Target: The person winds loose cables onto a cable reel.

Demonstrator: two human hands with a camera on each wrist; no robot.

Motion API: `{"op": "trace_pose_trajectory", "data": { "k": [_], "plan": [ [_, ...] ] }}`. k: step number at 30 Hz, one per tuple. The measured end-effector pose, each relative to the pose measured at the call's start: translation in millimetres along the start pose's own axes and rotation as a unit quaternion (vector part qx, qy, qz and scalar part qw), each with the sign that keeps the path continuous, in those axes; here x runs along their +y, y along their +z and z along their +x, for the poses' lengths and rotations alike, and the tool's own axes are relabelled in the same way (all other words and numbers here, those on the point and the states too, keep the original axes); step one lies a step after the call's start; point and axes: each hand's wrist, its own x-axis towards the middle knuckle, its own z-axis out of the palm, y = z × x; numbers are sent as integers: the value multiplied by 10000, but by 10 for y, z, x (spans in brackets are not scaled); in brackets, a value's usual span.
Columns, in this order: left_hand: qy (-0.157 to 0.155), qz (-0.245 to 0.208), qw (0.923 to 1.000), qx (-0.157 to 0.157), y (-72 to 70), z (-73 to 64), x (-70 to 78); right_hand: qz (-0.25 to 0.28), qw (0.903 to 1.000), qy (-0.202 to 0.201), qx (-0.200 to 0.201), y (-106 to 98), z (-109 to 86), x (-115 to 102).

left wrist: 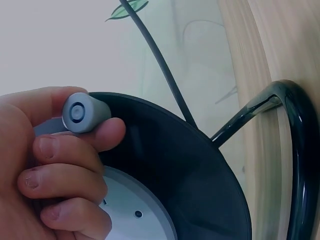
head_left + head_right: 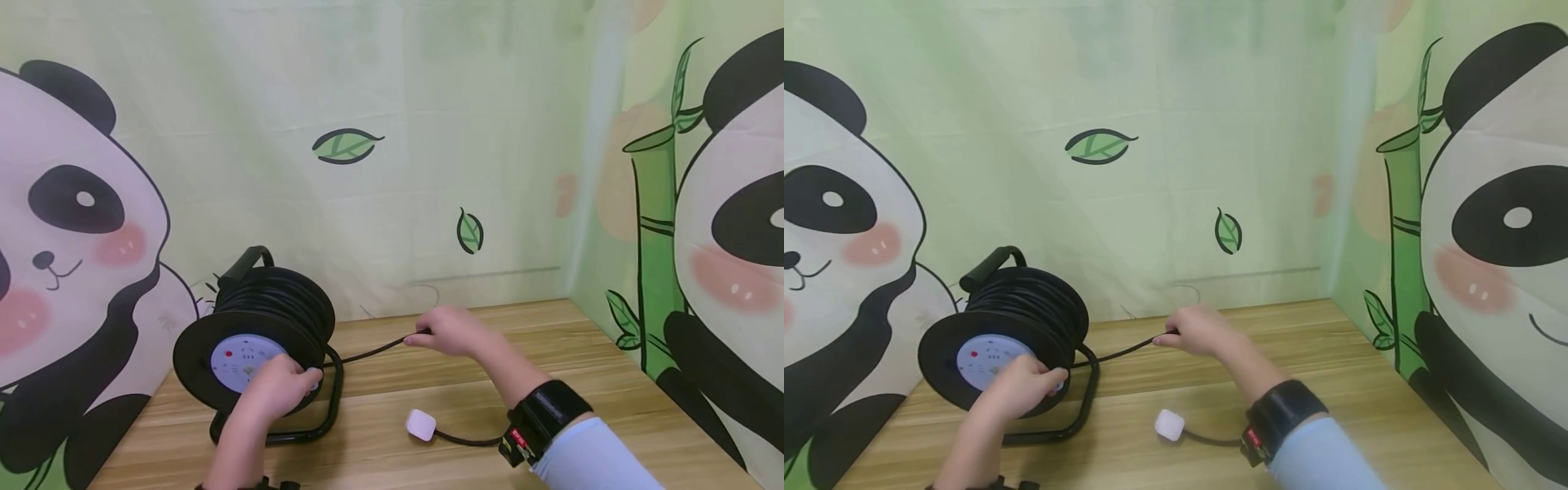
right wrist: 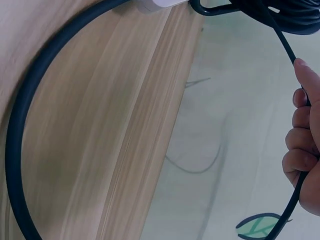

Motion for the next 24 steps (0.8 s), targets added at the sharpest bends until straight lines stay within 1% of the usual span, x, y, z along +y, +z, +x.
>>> {"op": "trace_pose_trajectory", "data": {
  "k": [4,9,12,15,17,22,24],
  "plan": [
    [-33,119,9999,-113,17,9,-23,-31,10000,-12,8,31,43,-43],
    [-163,349,9987,-332,41,48,-84,-65,10000,-69,27,65,101,-124],
    [-159,584,9970,-483,44,70,-130,-25,10000,-57,-31,97,140,-178],
    [-125,849,9947,-569,42,96,-172,-31,9999,-26,-99,134,185,-237],
    [-165,972,9932,-622,42,112,-194,-48,9999,-8,-139,162,218,-274],
    [-269,1091,9903,-813,51,136,-239,-76,9998,36,-187,229,306,-351],
    [-299,1106,9899,-840,57,139,-255,-76,9998,54,-198,253,334,-371]
  ]
}}
